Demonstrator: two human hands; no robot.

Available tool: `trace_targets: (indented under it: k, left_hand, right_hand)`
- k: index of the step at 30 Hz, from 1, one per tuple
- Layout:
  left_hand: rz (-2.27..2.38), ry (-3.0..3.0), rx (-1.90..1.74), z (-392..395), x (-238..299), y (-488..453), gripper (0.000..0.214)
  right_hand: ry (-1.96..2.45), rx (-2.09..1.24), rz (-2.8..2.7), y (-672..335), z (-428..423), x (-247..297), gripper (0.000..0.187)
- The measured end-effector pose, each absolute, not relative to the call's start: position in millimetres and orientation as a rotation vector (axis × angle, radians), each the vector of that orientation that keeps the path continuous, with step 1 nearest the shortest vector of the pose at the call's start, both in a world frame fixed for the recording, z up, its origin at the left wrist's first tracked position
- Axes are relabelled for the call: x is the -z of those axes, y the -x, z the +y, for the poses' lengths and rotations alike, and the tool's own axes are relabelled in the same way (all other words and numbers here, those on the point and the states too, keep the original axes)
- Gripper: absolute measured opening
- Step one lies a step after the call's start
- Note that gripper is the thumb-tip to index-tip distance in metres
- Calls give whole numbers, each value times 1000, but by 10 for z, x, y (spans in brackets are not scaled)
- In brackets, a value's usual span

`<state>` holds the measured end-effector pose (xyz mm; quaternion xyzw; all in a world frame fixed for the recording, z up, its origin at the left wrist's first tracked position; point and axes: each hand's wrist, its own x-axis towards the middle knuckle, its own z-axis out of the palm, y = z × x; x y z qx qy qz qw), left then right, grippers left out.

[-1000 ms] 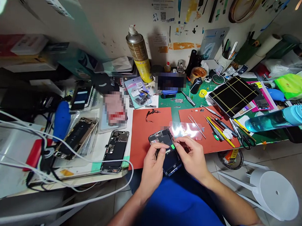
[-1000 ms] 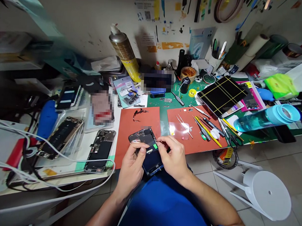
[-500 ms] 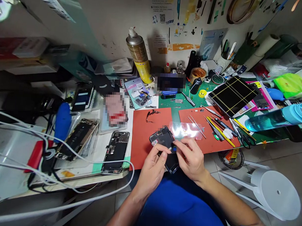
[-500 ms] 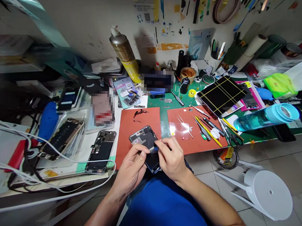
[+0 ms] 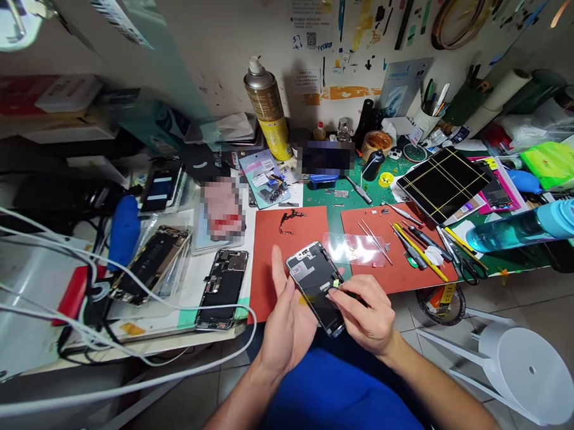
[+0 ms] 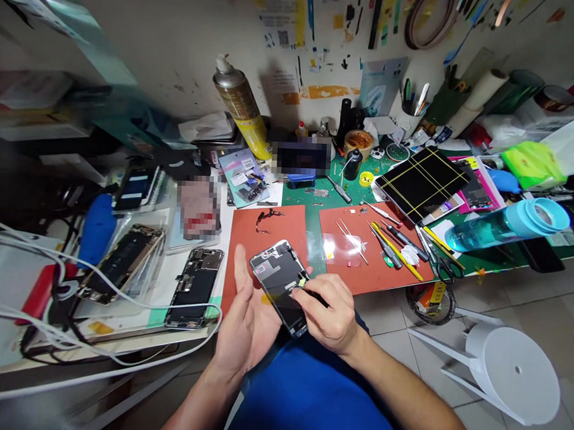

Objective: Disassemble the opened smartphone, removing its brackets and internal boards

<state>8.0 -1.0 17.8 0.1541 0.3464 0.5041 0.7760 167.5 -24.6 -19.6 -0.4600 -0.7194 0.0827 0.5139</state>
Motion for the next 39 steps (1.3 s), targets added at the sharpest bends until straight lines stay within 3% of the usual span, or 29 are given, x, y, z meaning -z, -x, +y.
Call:
trace_targets:
  k: [5,14,26,39]
  left_hand:
    - [776,-242,-963,-20,-151,-145,58]
    - [682,-176,-860,-71,-6,-259,73]
    - [702,-149,-915,-2,-63,-253,81]
    - [830,-274,-1020,-13,-76,-265,77]
  right_hand:
    - [1177,-165,-1604,-1627,-285,171,42]
    - [1195,-184,-1567,-1607,-346,134,42]
    - [1098,-54,-1691,-1674,-440,107,47]
    - [1128,-229,-1630,-1643,-377,68,40]
